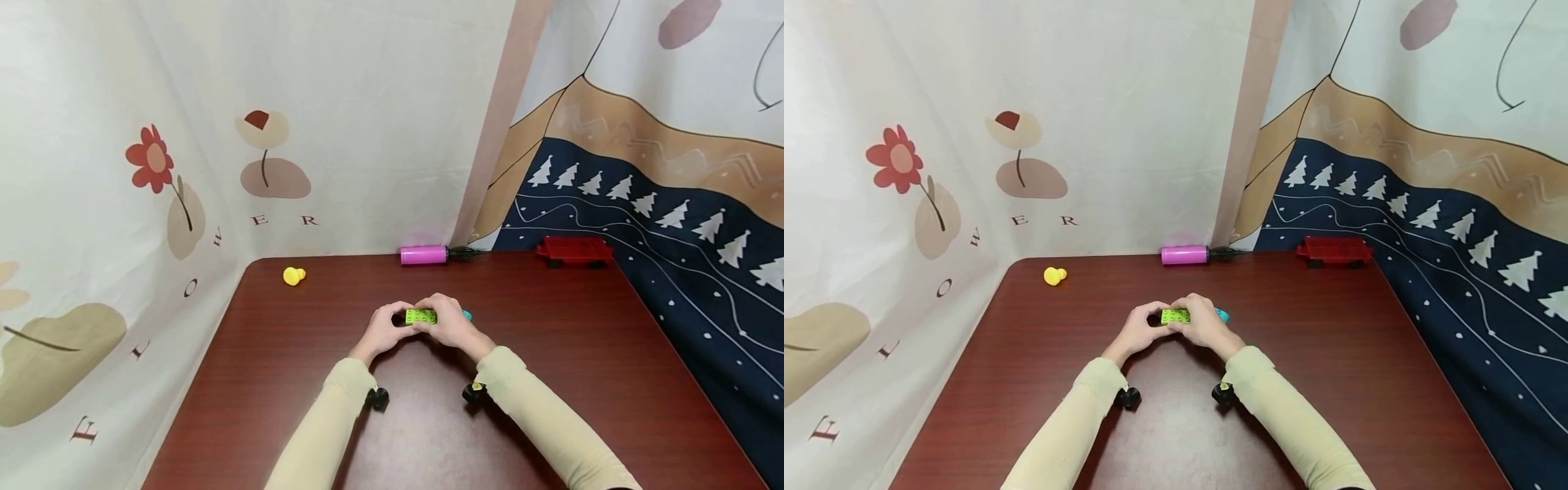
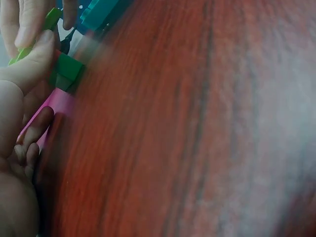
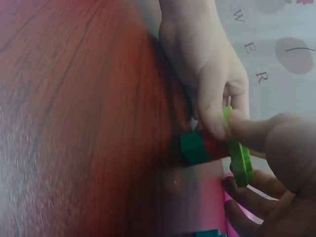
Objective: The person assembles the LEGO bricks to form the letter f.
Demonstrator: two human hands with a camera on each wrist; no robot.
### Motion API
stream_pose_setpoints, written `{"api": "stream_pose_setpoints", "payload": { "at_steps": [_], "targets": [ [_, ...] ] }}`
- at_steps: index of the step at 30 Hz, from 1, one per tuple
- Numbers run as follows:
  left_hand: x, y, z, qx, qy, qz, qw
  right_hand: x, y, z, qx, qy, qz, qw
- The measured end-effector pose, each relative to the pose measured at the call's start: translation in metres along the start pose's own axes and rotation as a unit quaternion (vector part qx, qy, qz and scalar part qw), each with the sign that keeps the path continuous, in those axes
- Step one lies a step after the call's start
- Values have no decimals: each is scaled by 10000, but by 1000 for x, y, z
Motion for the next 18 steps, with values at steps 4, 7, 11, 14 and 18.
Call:
{"api": "stream_pose_setpoints", "payload": {
  "at_steps": [4,7,11,14,18],
  "targets": [
    [1,0,-2,-30,84,56,9999,-16,3,-8,-221,-11,-155,9996],
    [1,-1,-2,-91,154,91,9998,-32,8,-19,-192,-95,-313,9993],
    [2,-1,-1,-180,180,117,9996,-49,18,-40,48,-186,-372,9991],
    [2,0,1,-237,213,104,9994,-56,26,-54,260,-220,-285,9990],
    [2,1,1,-245,254,60,9994,-59,33,-67,512,-243,-151,9983]
  ]
}}
Point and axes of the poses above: each hand's wrist, its own y-axis away from the middle knuckle, its own x-axis out of the palm, z = x × y, the point moved 4 cm from there along -y, towards the middle knuckle, and after that the axes turned 8 degrees about x, right-handed, at the moved point
